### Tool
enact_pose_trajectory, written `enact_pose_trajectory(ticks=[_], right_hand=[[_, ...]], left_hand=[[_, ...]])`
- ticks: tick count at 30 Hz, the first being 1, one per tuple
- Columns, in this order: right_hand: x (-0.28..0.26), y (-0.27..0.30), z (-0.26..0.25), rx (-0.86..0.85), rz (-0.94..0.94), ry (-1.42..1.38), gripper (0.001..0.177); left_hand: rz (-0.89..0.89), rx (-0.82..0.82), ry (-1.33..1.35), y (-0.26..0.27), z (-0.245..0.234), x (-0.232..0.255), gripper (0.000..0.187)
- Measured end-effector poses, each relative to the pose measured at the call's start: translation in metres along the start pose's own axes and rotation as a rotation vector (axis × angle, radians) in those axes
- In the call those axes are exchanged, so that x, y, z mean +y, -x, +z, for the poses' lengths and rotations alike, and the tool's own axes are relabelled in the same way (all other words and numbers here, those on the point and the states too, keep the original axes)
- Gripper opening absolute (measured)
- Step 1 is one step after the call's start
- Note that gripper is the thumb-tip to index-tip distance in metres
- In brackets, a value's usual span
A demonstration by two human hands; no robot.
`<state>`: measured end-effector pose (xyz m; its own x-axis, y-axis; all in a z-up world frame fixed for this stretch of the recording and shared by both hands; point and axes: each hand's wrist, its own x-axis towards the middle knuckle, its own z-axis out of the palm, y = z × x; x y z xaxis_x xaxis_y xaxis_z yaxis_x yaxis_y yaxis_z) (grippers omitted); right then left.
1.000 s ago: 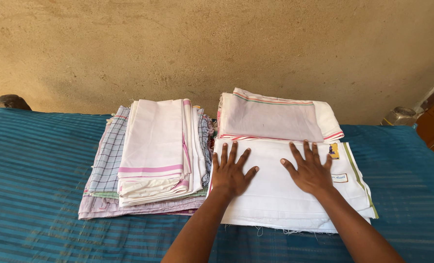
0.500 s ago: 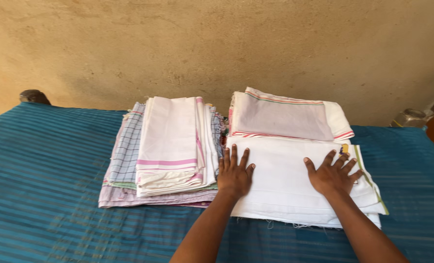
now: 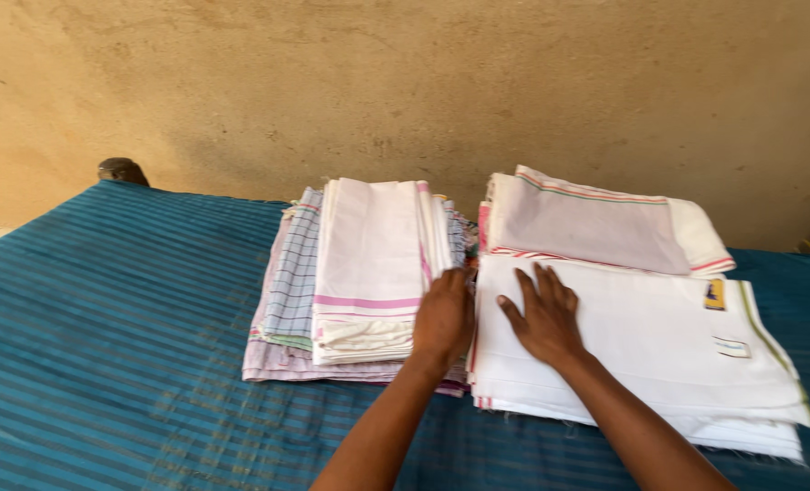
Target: The person folds multiple pieces of bedding and towels on a blue woven mat. They handle each item by hand, folding it into a neat rectangle and stacking it with others. The process is repeated for several different colored and patterned items.
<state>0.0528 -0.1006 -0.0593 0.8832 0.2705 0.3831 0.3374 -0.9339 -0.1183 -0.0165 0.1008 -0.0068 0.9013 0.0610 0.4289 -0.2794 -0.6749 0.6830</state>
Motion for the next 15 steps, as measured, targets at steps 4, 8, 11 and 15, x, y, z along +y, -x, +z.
enact_pose_trajectory(ticks=[4, 8, 11, 15], right_hand=[[-0.053, -0.019, 0.004, -0.021, -0.14, -0.12, 0.064], [-0.092, -0.03, 0.008, -0.044, -0.24, -0.164, 0.055], [-0.112, -0.038, 0.014, -0.103, -0.262, -0.198, 0.052], [-0.13, -0.046, 0.02, -0.117, -0.246, -0.241, 0.052]], left_hand=[[-0.063, 0.172, -0.023, -0.008, -0.033, -0.05, 0.035], [-0.187, 0.249, -0.155, -0.005, -0.055, -0.098, 0.037], [-0.254, 0.313, -0.278, -0.003, -0.06, -0.12, 0.044], [-0.294, 0.3, -0.338, -0.002, -0.061, -0.134, 0.05]])
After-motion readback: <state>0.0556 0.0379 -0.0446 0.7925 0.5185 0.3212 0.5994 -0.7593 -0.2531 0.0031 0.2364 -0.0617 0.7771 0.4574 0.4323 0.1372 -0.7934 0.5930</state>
